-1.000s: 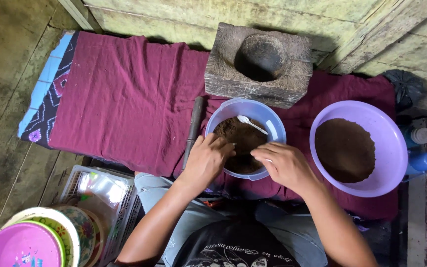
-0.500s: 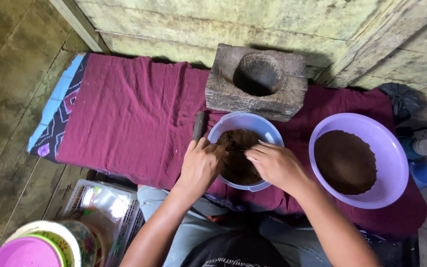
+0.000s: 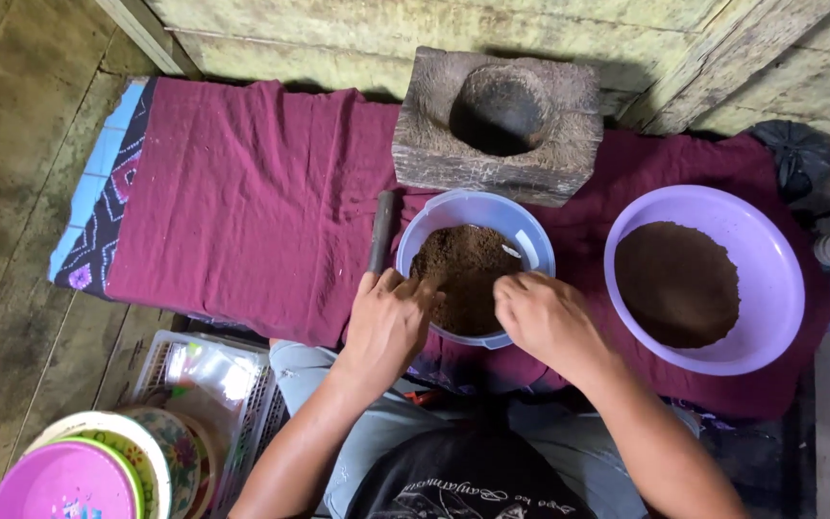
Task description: The person scoops a brown granular substance from a clear plastic container into a purple bowl using a white spoon. They then use a wooden pestle to grind the substance inside a stone mortar placed on a maroon cloth.
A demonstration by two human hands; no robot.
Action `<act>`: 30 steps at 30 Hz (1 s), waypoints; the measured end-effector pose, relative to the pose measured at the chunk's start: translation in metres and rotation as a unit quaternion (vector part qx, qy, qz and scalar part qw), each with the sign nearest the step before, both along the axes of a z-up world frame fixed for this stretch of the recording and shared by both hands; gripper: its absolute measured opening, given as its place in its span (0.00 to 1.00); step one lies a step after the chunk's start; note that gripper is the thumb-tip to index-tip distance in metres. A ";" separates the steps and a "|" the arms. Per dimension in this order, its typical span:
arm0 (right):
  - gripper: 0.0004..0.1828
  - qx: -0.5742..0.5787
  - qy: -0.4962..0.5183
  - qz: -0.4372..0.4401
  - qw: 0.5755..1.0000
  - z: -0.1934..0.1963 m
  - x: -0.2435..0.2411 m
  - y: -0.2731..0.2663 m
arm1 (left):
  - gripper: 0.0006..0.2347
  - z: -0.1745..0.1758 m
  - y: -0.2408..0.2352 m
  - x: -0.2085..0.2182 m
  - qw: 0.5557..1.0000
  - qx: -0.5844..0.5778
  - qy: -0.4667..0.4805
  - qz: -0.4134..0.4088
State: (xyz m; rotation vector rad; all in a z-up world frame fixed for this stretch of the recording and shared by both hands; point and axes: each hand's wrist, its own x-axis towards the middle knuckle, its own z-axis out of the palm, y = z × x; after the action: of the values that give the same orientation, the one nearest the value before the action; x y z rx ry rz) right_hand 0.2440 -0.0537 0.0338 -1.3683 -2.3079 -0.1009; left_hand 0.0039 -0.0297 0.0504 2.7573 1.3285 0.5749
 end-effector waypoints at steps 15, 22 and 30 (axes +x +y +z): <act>0.11 -0.008 0.033 0.030 0.999 0.046 0.006 0.024 | 0.12 -0.020 0.059 0.011 0.995 0.082 0.038 -0.032; 0.06 -0.059 0.015 0.035 0.998 -0.083 0.010 0.090 | 0.09 -0.068 0.077 0.016 0.990 0.106 0.090 -0.026; 0.06 -0.001 -0.092 0.028 0.995 -0.028 0.039 0.040 | 0.10 -0.008 0.054 0.006 0.995 0.065 0.082 -0.008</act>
State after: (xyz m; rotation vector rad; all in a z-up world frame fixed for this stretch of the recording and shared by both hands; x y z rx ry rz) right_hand 0.2831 -0.0138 0.0062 -1.3430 -2.4967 -0.2153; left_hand 0.0099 0.0245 0.0422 2.9741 1.3444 0.4585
